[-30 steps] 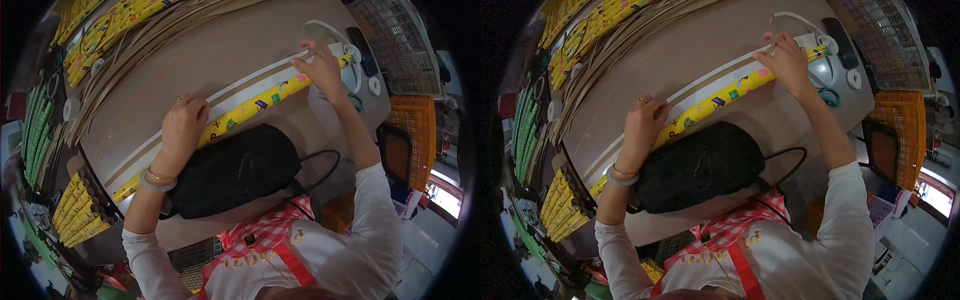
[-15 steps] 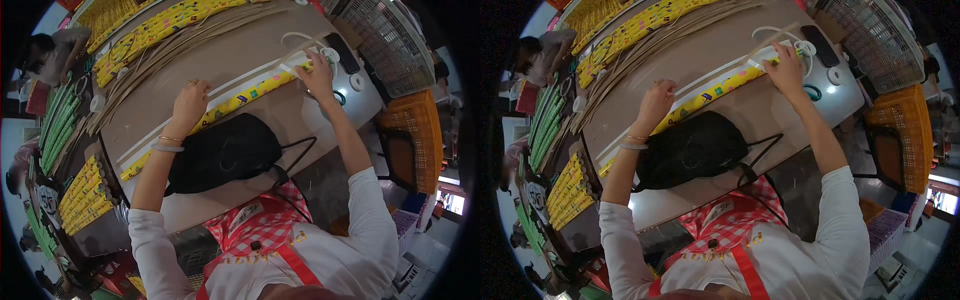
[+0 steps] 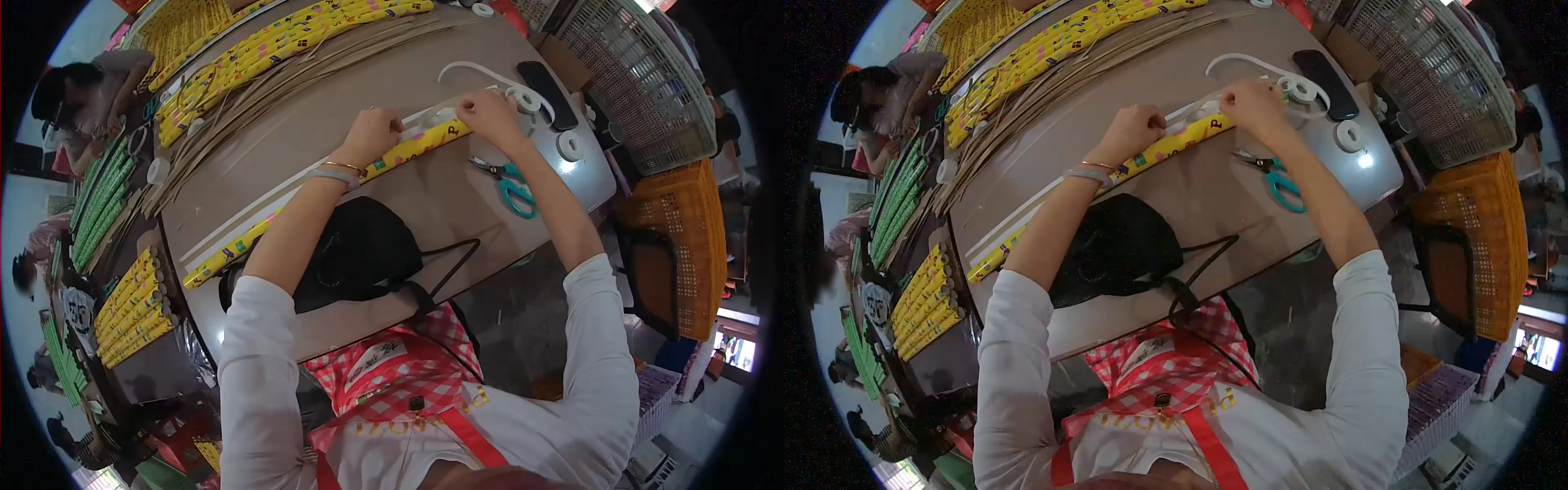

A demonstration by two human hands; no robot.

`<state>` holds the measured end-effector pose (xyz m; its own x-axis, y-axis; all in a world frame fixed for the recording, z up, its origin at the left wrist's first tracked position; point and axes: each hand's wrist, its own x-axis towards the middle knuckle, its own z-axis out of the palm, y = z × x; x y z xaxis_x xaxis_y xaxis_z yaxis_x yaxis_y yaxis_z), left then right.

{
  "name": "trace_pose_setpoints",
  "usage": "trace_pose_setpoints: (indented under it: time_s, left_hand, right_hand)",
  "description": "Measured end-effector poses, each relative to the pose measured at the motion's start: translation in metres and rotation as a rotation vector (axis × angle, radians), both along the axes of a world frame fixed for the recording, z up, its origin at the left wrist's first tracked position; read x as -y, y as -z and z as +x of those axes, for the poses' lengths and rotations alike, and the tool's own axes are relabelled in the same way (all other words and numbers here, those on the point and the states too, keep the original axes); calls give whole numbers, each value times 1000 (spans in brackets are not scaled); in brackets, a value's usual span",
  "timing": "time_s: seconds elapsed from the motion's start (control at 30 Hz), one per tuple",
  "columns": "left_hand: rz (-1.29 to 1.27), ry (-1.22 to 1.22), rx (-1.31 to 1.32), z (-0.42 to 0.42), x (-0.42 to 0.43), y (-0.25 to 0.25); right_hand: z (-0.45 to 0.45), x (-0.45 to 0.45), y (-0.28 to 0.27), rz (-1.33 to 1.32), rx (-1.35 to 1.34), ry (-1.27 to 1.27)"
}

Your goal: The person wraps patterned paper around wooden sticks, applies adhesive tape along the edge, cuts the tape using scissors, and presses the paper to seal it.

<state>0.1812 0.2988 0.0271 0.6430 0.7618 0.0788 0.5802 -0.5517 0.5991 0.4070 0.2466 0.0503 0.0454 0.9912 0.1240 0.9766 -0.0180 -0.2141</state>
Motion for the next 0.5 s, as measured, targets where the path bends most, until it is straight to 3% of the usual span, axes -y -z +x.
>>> trace_pose_setpoints:
  time_s: [0.07,0.13,0.17,0.33,0.43,0.5]
  left_hand:
    - [-32,-7,15,-4,0,3]
    - [-62,-63,133,-6,2,5]
    - [-67,-62,132,-6,4,6]
    - [-90,-147,77,-5,8,4]
    - [-52,-134,106,-6,8,8]
    - [-55,-146,109,-6,9,8]
  right_hand:
    - [24,-11,8,45,94,9]
    - [45,-21,7,-105,39,69]
    - [56,-28,9,-173,-67,74]
    - [73,-36,3,-269,-71,32]
    - [56,-30,-7,-127,15,-49]
    - [42,-31,-8,125,-55,-254]
